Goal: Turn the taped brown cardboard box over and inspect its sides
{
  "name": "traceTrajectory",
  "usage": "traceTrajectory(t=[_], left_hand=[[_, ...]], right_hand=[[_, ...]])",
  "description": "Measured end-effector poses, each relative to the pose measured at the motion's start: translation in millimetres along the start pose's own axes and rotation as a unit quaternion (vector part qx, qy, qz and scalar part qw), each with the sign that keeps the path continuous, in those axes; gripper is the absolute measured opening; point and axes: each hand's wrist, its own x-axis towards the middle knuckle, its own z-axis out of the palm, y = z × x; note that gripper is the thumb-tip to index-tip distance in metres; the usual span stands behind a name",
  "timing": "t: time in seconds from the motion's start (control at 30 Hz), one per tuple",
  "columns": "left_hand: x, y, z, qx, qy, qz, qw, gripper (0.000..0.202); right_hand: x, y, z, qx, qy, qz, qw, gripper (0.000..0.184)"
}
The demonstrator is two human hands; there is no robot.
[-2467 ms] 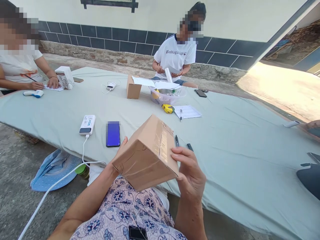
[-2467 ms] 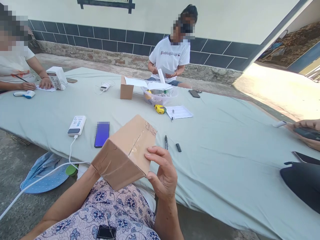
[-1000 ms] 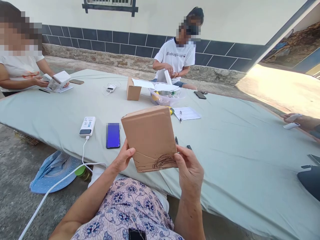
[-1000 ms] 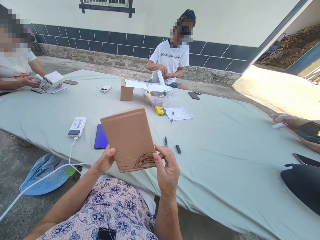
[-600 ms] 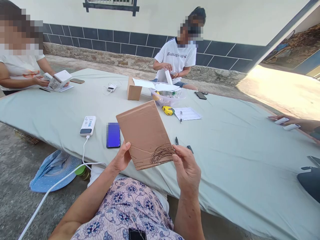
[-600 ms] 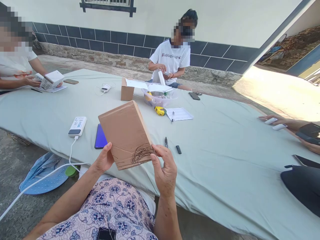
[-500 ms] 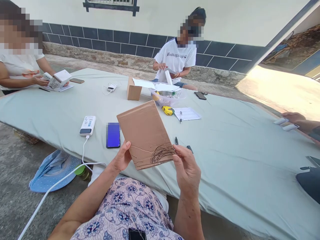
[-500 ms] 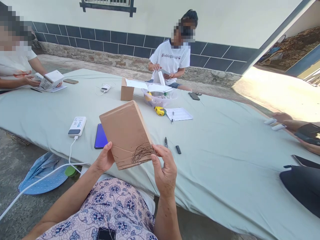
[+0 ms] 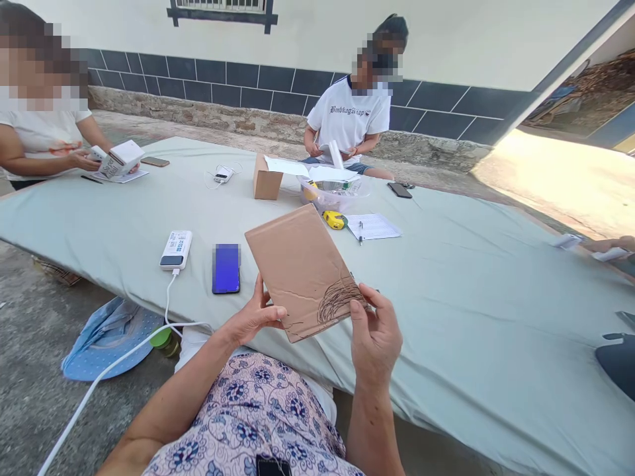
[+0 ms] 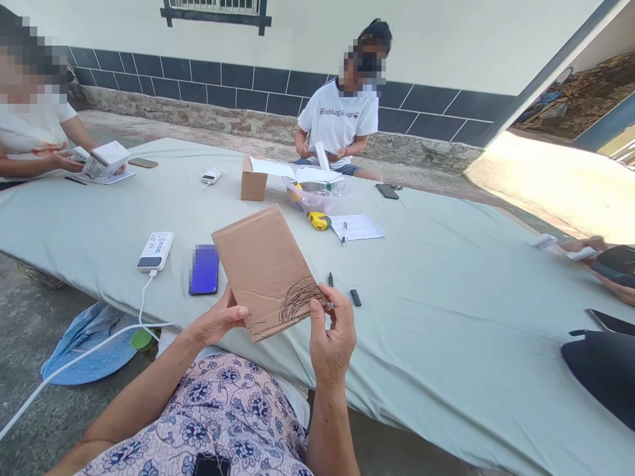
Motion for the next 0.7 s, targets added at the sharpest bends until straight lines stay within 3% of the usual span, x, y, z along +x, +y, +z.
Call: traceTrajectory(t=[0.07, 0.27, 0.47, 0.7], left_hand=[[2, -2, 1.8, -0.006, 0.018, 0.01, 1.0, 0.122], [6, -7, 9.7, -0.045, 0.064, 0.015, 0.997, 0.113], [2, -1, 17.5, -0.05, 0.066, 0.021, 0.996, 0.108], [0, -2, 28.0, -0.052, 0.066, 0.011, 0.996, 0.106]], right_hand=[[-2, 0, 3, -0.023, -0.026, -0.022, 0.999, 0.042], [-10, 0, 14, -0.096, -0.115, -0.13, 0.98, 0.097], [-8, -1, 10, -0.136, -0.179, -0.15, 0.963, 0.121], [-10, 1, 10, -0.162, -0.19, -0.154, 0.956, 0.14]])
